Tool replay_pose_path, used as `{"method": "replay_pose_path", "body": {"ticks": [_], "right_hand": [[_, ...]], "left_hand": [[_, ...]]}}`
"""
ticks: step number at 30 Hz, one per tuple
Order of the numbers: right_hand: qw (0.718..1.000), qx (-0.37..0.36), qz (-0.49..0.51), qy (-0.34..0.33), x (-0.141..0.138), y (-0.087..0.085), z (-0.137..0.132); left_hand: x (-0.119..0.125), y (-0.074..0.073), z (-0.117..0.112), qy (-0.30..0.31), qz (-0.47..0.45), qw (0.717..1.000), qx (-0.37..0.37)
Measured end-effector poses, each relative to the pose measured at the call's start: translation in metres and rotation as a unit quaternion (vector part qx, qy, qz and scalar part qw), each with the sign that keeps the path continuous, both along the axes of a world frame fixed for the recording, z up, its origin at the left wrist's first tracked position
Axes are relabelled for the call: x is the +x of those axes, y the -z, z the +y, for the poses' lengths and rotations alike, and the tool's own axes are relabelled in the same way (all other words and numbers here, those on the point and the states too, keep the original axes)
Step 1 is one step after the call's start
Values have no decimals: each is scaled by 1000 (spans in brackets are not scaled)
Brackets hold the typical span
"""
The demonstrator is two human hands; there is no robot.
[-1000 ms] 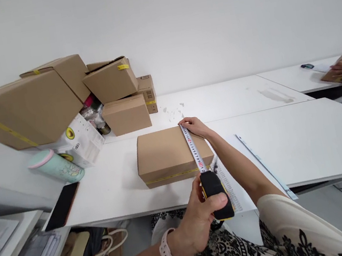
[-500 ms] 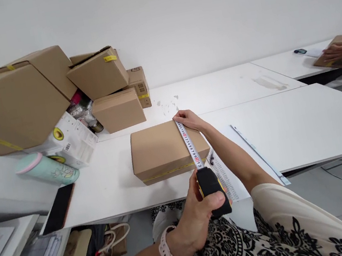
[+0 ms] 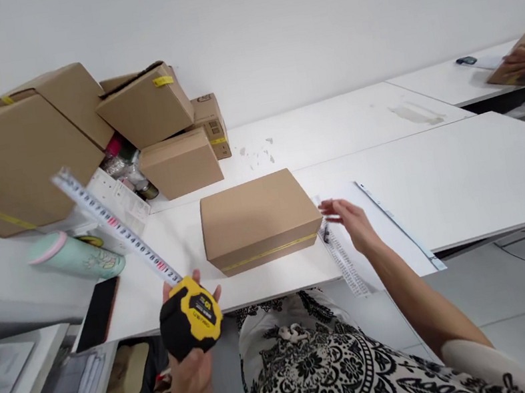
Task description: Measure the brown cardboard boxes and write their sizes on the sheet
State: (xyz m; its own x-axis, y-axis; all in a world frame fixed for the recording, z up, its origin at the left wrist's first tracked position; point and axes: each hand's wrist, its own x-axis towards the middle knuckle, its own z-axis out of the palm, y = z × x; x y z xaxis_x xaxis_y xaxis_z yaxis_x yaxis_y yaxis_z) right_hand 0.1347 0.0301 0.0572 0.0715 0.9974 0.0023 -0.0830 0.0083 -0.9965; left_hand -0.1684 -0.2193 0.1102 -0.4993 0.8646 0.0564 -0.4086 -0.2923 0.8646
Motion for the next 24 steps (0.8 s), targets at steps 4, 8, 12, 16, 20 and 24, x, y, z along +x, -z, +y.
{"method": "replay_pose_path", "body": {"ticks": [4,8,12,16,20,24], "right_hand": [[993,-66,5,-102,-8,25,-50],[985,-18,-11,-172,-22,9,-63],[986,38,-66,-149,-18,-29,-63],[989,94,-85,-71,-25,-50,-58],[997,45,-49,-35,-45,-50,-40],[997,40,-47,-50,-59,-47,-24]], "left_hand": [[-29,36,7,-51,14,998,-29],[-42,52,34,8,-18,999,-44],[-49,21,53,4,-32,999,35],[-46,-24,65,-12,-5,997,75],[-22,-52,62,-30,29,995,89],[17,-54,30,20,-12,997,76]]}}
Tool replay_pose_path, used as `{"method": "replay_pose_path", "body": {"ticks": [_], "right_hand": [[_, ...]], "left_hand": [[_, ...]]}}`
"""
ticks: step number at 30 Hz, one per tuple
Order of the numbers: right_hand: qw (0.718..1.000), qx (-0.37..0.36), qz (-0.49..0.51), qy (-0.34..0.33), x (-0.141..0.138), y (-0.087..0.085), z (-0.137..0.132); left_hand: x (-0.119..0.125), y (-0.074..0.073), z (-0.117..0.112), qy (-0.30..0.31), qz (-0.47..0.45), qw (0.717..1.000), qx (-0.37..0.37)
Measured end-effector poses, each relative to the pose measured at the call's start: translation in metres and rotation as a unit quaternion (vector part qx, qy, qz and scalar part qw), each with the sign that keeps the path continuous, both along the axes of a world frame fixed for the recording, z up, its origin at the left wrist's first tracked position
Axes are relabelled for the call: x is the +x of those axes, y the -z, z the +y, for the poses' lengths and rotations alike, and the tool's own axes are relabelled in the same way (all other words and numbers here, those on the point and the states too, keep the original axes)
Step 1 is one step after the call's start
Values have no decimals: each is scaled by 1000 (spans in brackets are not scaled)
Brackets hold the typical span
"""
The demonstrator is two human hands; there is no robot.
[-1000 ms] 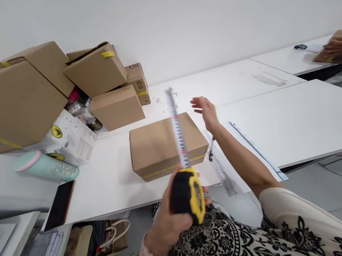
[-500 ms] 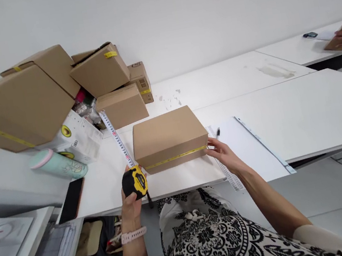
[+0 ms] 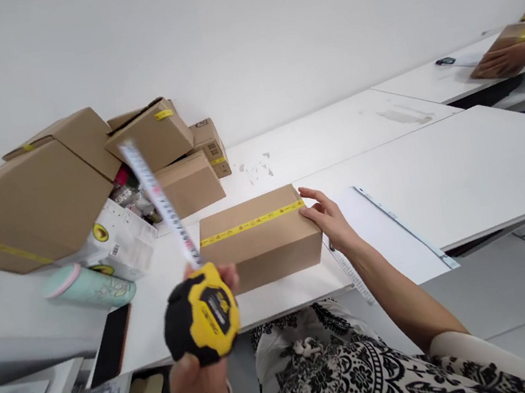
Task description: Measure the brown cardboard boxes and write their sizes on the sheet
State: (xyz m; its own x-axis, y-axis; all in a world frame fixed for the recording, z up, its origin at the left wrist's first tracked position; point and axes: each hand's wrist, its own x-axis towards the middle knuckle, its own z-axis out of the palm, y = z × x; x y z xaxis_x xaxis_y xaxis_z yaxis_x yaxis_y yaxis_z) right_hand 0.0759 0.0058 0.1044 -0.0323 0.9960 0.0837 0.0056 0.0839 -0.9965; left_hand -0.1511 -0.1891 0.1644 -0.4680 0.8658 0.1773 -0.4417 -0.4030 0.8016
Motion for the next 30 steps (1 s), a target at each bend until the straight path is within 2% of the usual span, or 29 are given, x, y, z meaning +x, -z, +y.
{"method": "replay_pose_path", "body": {"ticks": [2,5,8,12,15,19,23,26,30], "right_hand": [[1000,23,-4,8,-2,-1,6],[997,70,2,14,-2,-4,20],[993,120,-19,1,-1,-7,40],[983,163,-77,-38,-5,-12,67],[980,168,-88,-67,-15,-16,81],[987,85,-60,-123,-30,-22,92],[990,10,-20,-138,-38,-24,100],[987,-15,-2,-160,-39,-24,103],[984,-13,-5,-176,-39,-25,104]], "left_hand": [[20,7,-17,104,-38,992,-59],[45,17,-28,247,-88,958,-117],[62,17,-25,316,-122,929,-151],[71,14,-19,324,-139,920,-173],[75,15,-21,317,-145,919,-182],[82,13,-25,317,-139,921,-180],[88,7,-30,342,-127,910,-198],[91,7,-31,369,-116,897,-215],[91,15,-31,393,-108,887,-218]]}}
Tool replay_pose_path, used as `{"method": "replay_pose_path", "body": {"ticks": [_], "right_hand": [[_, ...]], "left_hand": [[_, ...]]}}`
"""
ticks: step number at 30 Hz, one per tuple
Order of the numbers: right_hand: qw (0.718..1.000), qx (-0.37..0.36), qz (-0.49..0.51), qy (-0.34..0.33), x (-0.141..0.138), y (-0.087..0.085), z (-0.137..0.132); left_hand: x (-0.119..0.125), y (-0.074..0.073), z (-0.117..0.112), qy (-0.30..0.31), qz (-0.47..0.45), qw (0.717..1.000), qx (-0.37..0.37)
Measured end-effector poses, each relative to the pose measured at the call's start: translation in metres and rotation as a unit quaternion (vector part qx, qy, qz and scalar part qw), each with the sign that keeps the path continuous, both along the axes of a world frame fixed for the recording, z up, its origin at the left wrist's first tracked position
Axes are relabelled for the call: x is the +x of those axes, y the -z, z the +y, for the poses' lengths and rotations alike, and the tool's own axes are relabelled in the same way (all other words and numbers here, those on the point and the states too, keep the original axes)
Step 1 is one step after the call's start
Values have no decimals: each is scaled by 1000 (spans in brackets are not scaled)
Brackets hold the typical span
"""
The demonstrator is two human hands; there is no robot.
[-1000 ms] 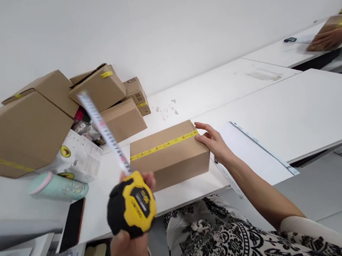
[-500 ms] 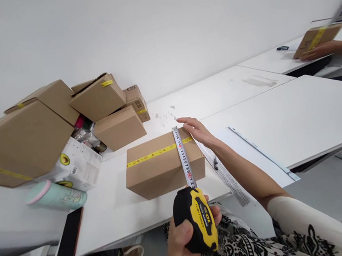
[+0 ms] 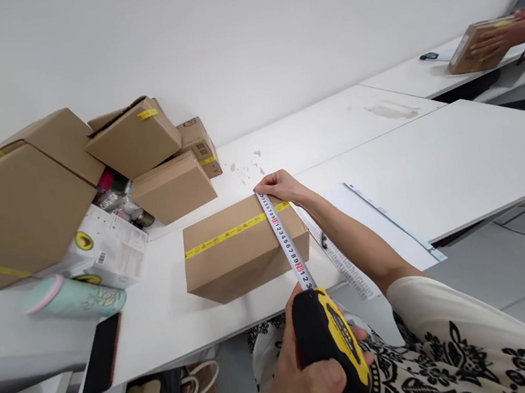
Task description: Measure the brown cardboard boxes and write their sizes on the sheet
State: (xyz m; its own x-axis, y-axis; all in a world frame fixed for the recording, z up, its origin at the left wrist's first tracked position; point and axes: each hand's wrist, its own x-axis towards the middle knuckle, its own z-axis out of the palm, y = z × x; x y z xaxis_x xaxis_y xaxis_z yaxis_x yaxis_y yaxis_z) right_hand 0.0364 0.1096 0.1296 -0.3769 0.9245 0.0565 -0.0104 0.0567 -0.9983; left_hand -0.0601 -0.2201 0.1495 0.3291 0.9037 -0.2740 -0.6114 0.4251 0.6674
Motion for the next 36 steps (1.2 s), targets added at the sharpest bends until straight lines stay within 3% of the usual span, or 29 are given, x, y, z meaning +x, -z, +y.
{"method": "replay_pose_path", "body": {"ticks": [13,16,20,22,24,26,28,29,31,33,36], "right_hand": [[999,-20,19,21,1,-2,-5],[997,65,40,31,11,-22,-32],[982,189,20,-25,32,-60,-97],[972,225,-9,-72,46,-72,-126],[967,250,-3,-42,61,-70,-144],[966,246,12,76,78,-53,-151],[960,200,-3,196,93,-23,-153],[962,163,-28,219,98,-5,-155],[977,84,-90,174,104,34,-164],[987,37,-102,120,100,71,-176],[992,19,-79,94,82,107,-187]], "left_hand": [[0,-3,0,0,19,1000,1],[-5,0,-1,2,47,999,19],[-15,-3,2,-34,106,990,91],[-20,-12,8,-81,146,979,118],[-28,-23,18,-159,202,954,151],[-39,-33,32,-268,276,903,191],[-56,-39,45,-382,324,832,239],[-66,-39,51,-433,323,799,265],[-88,-32,57,-503,294,752,307],[-109,-17,58,-514,269,758,299],[-132,14,54,-476,248,811,231]]}}
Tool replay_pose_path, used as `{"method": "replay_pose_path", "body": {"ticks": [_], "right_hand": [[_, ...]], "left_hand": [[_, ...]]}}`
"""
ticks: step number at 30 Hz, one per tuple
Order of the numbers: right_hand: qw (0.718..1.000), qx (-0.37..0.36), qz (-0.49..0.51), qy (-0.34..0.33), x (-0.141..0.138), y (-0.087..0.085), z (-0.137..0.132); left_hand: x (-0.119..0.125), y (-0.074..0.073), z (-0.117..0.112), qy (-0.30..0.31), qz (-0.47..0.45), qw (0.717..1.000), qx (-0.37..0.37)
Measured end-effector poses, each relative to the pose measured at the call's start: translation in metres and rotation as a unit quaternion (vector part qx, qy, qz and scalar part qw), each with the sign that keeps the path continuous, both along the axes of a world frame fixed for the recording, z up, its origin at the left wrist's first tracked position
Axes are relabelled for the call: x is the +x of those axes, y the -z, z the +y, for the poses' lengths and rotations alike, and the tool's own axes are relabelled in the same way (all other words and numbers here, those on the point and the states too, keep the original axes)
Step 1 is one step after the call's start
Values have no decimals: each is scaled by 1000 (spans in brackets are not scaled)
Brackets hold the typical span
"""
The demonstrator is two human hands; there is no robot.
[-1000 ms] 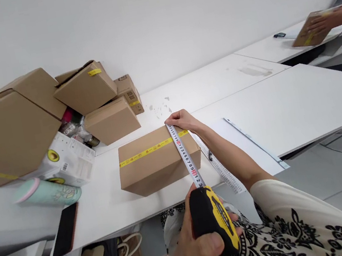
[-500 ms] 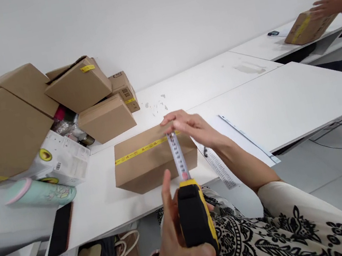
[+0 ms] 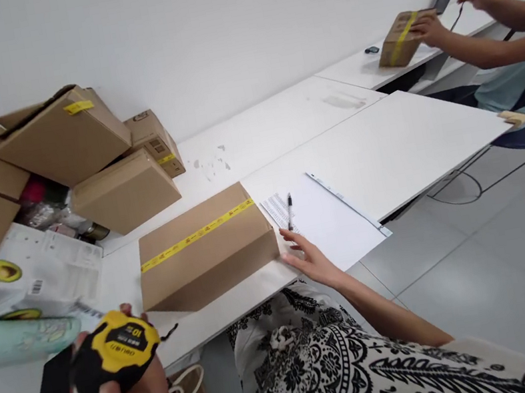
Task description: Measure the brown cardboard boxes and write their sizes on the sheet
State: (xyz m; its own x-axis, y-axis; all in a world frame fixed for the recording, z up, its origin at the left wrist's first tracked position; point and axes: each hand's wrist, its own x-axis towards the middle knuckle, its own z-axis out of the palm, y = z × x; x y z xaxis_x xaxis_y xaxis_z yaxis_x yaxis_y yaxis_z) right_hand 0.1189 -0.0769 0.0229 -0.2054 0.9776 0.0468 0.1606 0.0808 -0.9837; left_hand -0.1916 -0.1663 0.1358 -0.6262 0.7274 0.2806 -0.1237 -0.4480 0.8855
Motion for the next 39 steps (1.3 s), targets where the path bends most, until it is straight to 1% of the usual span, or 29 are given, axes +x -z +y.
{"method": "replay_pose_path", "body": {"ticks": [2,4,5,7,10,12,14,17,18,19,20,21,22,23,24,25,26,27,29,30,31,32,33,34,35,36,37,38,39], "right_hand": [[1000,14,11,-7,-13,7,3],[999,39,-3,-1,-22,-1,12],[999,52,-16,7,-26,-9,17],[996,70,-43,24,-31,-31,28],[995,74,-65,36,-41,-65,47],[994,64,-79,38,-51,-79,65],[995,50,-82,22,-59,-86,89],[997,16,-63,-40,-56,-83,126],[996,8,-79,-32,-49,-80,136],[993,8,-119,5,-39,-75,145],[981,16,-186,59,-27,-69,151],[957,21,-265,116,-14,-63,154],[929,21,-338,147,-1,-56,156],[906,11,-396,147,10,-49,156],[888,-3,-440,131,19,-41,155],[876,-18,-470,107,26,-34,152],[872,-30,-481,81,31,-27,150],[876,-37,-477,59,33,-21,147],[894,-37,-445,30,36,-12,144],[901,-31,-432,20,37,-9,143],[910,-27,-414,11,40,-8,143],[926,-27,-377,3,44,-7,143],[949,-33,-314,-5,50,-8,143],[975,-42,-219,-13,57,-9,144],[993,-53,-102,-23,64,-11,143],[997,-62,15,-32,71,-13,143],[991,-65,107,-39,78,-14,141],[984,-61,159,-45,83,-16,139],[981,-53,181,-44,86,-16,137]], "left_hand": [[-7,17,-1,13,-21,999,-40],[-11,24,0,20,-31,997,-71],[-12,23,2,23,-36,996,-79],[-14,12,8,36,-44,996,-70],[-20,-12,23,42,-57,997,-6],[-24,-21,37,44,-59,997,9],[-28,-23,51,34,-42,999,-4],[-31,-17,72,-16,34,999,-15],[-30,-16,78,-36,67,997,-9],[-28,-16,83,-48,99,994,-5],[-26,-18,89,-49,131,990,-8],[-23,-21,94,-48,162,985,-15],[-20,-25,100,-49,197,979,-28],[-17,-30,107,-47,242,968,-53],[-13,-34,113,-53,295,950,-87],[-9,-37,120,-61,354,924,-130],[-5,-39,127,-68,413,891,-177],[-2,-40,133,-70,465,855,-221],[1,-39,146,-68,539,789,-286],[0,-37,151,-67,563,765,-304],[-2,-35,156,-62,582,747,-314],[-5,-34,160,-58,596,734,-321],[-10,-32,163,-51,606,724,-326],[-14,-31,164,-43,614,717,-328],[-17,-30,165,-41,622,713,-321],[-18,-28,163,-51,631,713,-302],[-15,-25,160,-71,640,716,-269],[-7,-21,155,-101,645,725,-221],[5,-14,149,-135,643,737,-158]]}}
